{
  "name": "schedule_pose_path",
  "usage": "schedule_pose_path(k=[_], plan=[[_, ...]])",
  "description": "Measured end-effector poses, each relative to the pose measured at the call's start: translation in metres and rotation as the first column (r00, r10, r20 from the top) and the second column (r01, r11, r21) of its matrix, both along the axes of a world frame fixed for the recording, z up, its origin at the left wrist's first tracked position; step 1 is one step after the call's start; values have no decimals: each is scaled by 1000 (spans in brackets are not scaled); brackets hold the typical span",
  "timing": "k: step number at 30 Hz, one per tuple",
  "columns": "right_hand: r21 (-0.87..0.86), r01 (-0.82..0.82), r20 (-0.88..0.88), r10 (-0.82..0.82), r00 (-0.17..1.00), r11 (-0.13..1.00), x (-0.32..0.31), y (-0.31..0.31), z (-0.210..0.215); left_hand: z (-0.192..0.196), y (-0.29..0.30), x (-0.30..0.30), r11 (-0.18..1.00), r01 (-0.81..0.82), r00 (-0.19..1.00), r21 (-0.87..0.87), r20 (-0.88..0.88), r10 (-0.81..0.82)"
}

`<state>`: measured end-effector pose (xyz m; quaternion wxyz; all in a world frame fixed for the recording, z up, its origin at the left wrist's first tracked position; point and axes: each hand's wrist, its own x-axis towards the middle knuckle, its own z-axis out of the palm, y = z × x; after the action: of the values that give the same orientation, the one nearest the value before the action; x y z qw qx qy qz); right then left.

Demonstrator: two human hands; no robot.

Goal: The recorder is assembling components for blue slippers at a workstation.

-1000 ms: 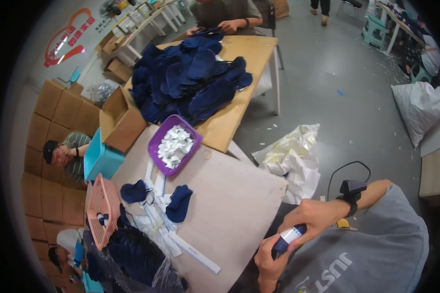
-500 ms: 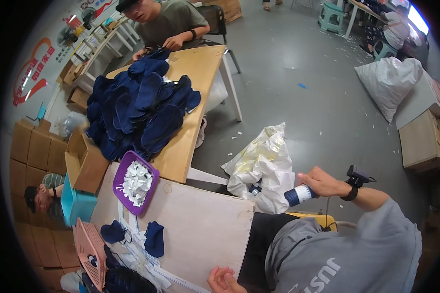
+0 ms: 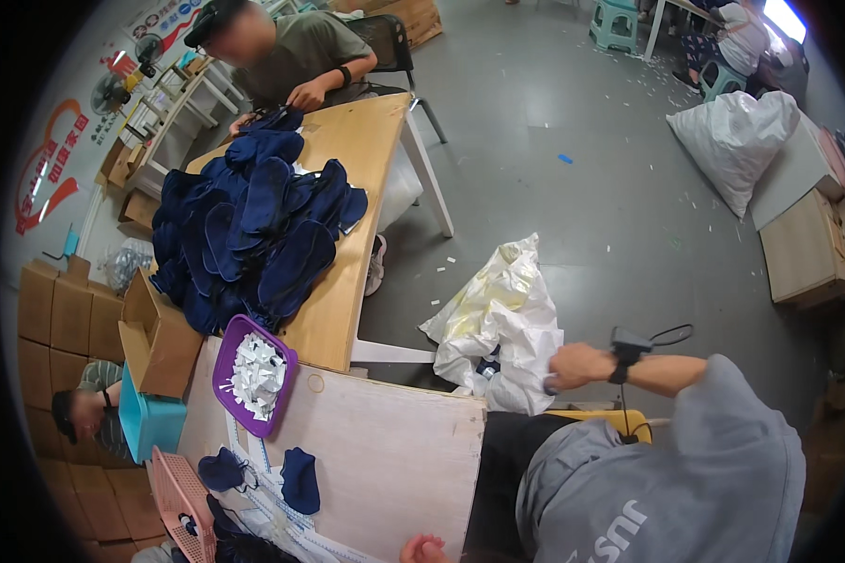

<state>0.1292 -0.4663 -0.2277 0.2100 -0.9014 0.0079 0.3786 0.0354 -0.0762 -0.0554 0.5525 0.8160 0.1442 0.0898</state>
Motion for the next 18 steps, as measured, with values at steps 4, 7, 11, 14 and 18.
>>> schedule_pose_path(k=[4, 7, 11, 14, 18], plan=[[-28, 36, 452, -20, 892, 999, 22, 34, -148, 8, 1, 1, 1000, -4, 1000, 18, 22, 3], [-229, 70, 165, -32, 986, 971, 60, 63, -158, 7, 24, -15, 993, -98, 994, 67, 50, 94], [-235, 108, 230, -53, 972, 966, 114, -24, -26, -4, 30, -23, 993, -121, 992, 2, 36, 121], [-225, 160, 553, -9, 833, 961, 140, -29, 94, -11, 39, -31, 991, -125, 990, 39, 69, 122], [217, -167, 955, -173, 242, 962, 138, 127, 205, -18, 47, -48, 982, -174, 976, -73, 124, 182]])
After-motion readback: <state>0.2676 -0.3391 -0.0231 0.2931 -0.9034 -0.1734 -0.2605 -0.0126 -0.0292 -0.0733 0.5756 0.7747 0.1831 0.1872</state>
